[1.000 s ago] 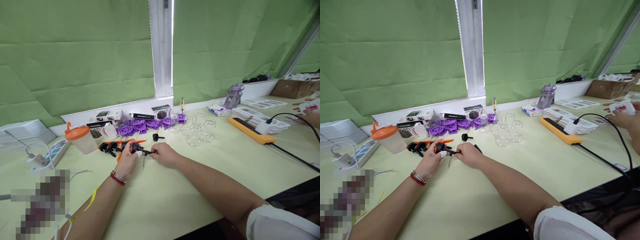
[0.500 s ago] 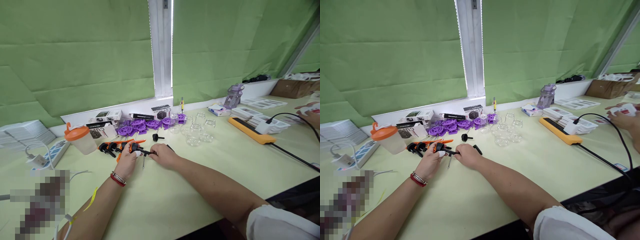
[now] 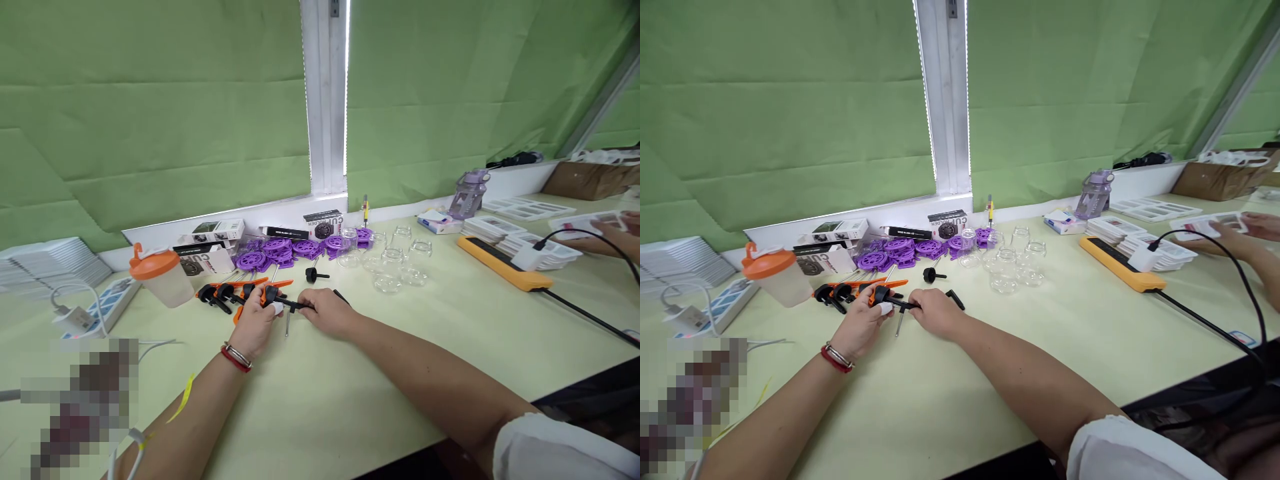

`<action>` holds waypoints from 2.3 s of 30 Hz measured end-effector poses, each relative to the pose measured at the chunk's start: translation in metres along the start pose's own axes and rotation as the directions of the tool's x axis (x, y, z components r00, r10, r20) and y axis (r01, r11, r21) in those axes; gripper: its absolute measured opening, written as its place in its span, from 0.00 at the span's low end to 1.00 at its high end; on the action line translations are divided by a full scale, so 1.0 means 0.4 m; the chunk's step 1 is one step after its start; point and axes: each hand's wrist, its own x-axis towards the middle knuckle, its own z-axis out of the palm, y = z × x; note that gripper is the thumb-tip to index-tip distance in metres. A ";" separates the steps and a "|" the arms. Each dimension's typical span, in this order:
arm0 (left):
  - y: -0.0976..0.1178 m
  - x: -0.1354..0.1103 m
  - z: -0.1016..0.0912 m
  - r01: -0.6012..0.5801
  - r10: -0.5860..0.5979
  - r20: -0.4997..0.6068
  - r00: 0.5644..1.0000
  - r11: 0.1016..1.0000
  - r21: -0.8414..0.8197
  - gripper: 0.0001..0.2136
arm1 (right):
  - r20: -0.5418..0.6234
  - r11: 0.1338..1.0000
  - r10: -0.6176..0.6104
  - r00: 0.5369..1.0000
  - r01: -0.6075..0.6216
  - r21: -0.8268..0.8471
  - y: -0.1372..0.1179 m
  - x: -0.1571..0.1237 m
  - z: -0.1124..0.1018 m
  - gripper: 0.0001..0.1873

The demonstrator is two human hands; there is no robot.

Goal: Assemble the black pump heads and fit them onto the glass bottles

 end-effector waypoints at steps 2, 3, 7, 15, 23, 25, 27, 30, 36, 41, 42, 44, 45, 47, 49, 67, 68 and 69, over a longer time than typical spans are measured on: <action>0.000 -0.001 0.001 0.002 -0.002 0.003 1.000 1.000 0.003 0.23 | 0.013 0.999 -0.026 1.000 0.026 0.023 0.003 -0.001 0.005 0.08; 0.001 -0.001 0.001 0.004 -0.004 0.004 1.000 1.000 0.003 0.24 | 0.013 0.999 -0.042 0.999 0.042 0.027 0.004 -0.001 0.006 0.09; 0.001 -0.002 0.001 -0.001 0.001 0.007 1.000 1.000 -0.022 0.24 | -0.003 0.998 -0.048 0.999 0.048 0.033 0.002 -0.003 0.005 0.10; 0.001 -0.005 0.006 -0.003 0.003 0.017 1.000 0.999 -0.047 0.23 | -0.040 0.998 -0.033 0.999 0.035 0.045 -0.002 -0.003 0.006 0.11; 0.010 -0.015 0.014 -0.001 0.002 0.023 1.000 0.999 -0.038 0.23 | -0.023 0.991 -0.016 1.000 0.018 0.130 0.005 -0.003 0.009 0.10; 0.001 -0.013 0.010 -0.014 0.015 0.037 0.999 1.000 -0.024 0.22 | -0.026 0.990 -0.017 1.000 0.020 0.142 0.006 -0.004 0.009 0.10; -0.009 -0.011 0.005 -0.040 0.040 0.050 0.998 0.999 0.003 0.23 | -0.018 0.984 -0.002 1.000 0.005 0.181 0.008 -0.005 0.012 0.10; -0.013 -0.011 -0.003 -0.094 0.090 0.040 0.995 0.989 0.116 0.24 | -0.001 0.960 0.019 1.000 -0.018 0.278 0.013 -0.004 0.020 0.11; 0.002 -0.022 -0.007 -0.261 0.277 -0.001 0.961 0.906 0.332 0.25 | 0.001 0.900 0.001 1.000 -0.002 0.436 0.013 -0.005 0.034 0.10; -0.009 -0.023 -0.007 -0.519 0.521 0.118 0.846 0.749 0.412 0.25 | 0.027 0.798 0.003 1.000 -0.019 0.603 -0.007 -0.005 0.042 0.09; -0.010 -0.024 -0.007 -0.544 0.540 0.144 0.830 0.724 0.423 0.26 | 0.029 0.766 0.015 0.999 -0.030 0.643 -0.010 -0.004 0.041 0.08; -0.008 -0.026 -0.006 -0.585 0.568 0.187 0.802 0.682 0.439 0.28 | 0.039 0.689 0.044 0.998 -0.058 0.722 -0.016 0.000 0.038 0.07; -0.005 -0.027 -0.005 -0.604 0.581 0.204 0.788 0.664 0.440 0.30 | 0.051 0.652 0.051 0.997 -0.072 0.755 -0.017 0.002 0.036 0.07; 0.000 -0.029 -0.004 -0.632 0.600 0.227 0.767 0.644 0.431 0.34 | 0.081 0.592 0.049 0.996 -0.094 0.800 -0.018 0.005 0.032 0.06; 0.004 -0.031 -0.004 -0.642 0.608 0.236 0.758 0.635 0.430 0.37 | 0.114 0.540 0.048 0.992 -0.122 0.833 -0.017 0.006 0.030 0.09; 0.012 -0.040 0.004 -0.569 0.585 0.333 0.739 0.279 0.774 0.60 | 0.203 0.344 0.005 0.979 -0.193 0.919 -0.027 -0.011 0.015 0.16; 0.013 -0.041 0.005 -0.559 0.573 0.340 0.746 0.261 0.787 0.59 | 0.210 0.344 0.004 0.978 -0.199 0.918 -0.027 -0.011 0.017 0.16; 0.014 -0.043 0.006 -0.549 0.553 0.348 0.757 0.248 0.799 0.58 | 0.217 0.344 0.005 0.976 -0.205 0.916 -0.027 -0.011 0.019 0.17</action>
